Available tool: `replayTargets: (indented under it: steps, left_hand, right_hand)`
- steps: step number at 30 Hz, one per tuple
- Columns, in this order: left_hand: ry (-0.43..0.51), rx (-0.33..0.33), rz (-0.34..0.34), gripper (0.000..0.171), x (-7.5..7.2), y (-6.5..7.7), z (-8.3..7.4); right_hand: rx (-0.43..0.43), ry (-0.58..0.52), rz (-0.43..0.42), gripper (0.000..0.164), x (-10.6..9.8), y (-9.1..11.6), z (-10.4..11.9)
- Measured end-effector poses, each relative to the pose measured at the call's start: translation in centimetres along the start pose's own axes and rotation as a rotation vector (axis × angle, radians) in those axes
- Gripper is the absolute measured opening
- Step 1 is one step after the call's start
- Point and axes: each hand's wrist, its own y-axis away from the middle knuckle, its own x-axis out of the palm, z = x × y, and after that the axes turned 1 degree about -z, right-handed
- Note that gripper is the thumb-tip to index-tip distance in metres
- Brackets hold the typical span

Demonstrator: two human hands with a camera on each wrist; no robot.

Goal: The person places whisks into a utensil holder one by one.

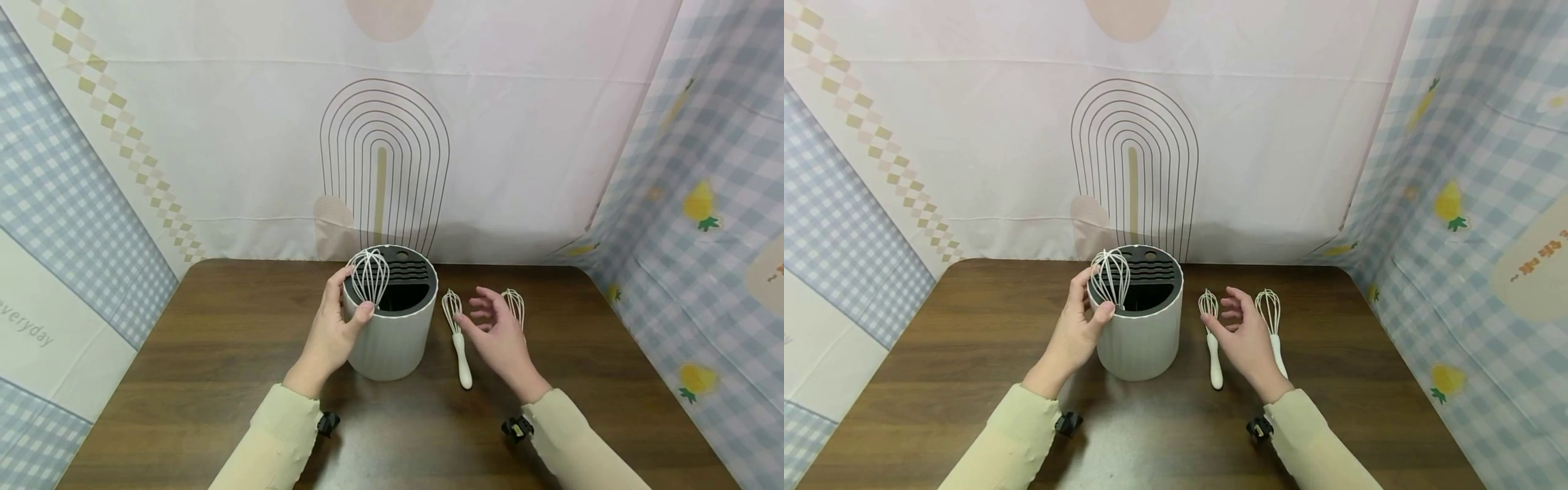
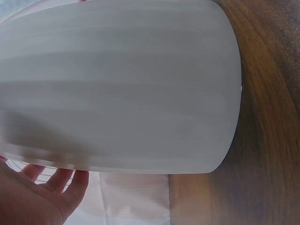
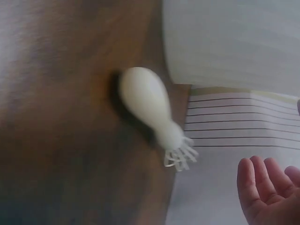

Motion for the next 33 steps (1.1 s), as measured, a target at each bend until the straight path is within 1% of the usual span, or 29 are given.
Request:
replayTargets:
  steps: [3, 7, 12, 16, 24, 33]
  left_hand:
    - [0.001, 0.002, 0.001, 0.067, 0.0, 0.0, 0.1]
    - [-0.001, 0.0, 0.004, 0.067, 0.0, 0.0, 0.1]
    - [0.002, 0.003, 0.006, 0.067, 0.1, 0.1, 0.2]
    - [0.004, 0.006, 0.002, 0.067, 0.1, 0.1, 0.2]
    - [0.008, 0.015, -0.005, 0.067, 0.1, 0.0, 0.2]
    - [0.008, 0.017, -0.01, 0.067, 0.1, 0.0, 0.3]
  right_hand:
    - [0.069, 0.03, 0.02, 0.07, 0.3, 0.2, -0.9]
    - [0.155, 0.042, 0.056, 0.074, 0.6, 0.6, -1.9]
    - [0.221, 0.044, 0.097, 0.076, 0.9, 0.9, -2.9]
    - [0.277, 0.042, 0.123, 0.075, 1.2, 1.0, -3.3]
    - [0.316, 0.087, 0.164, 0.075, 1.8, 1.1, -3.9]
    - [0.307, 0.122, 0.177, 0.068, 2.2, 1.1, -4.2]
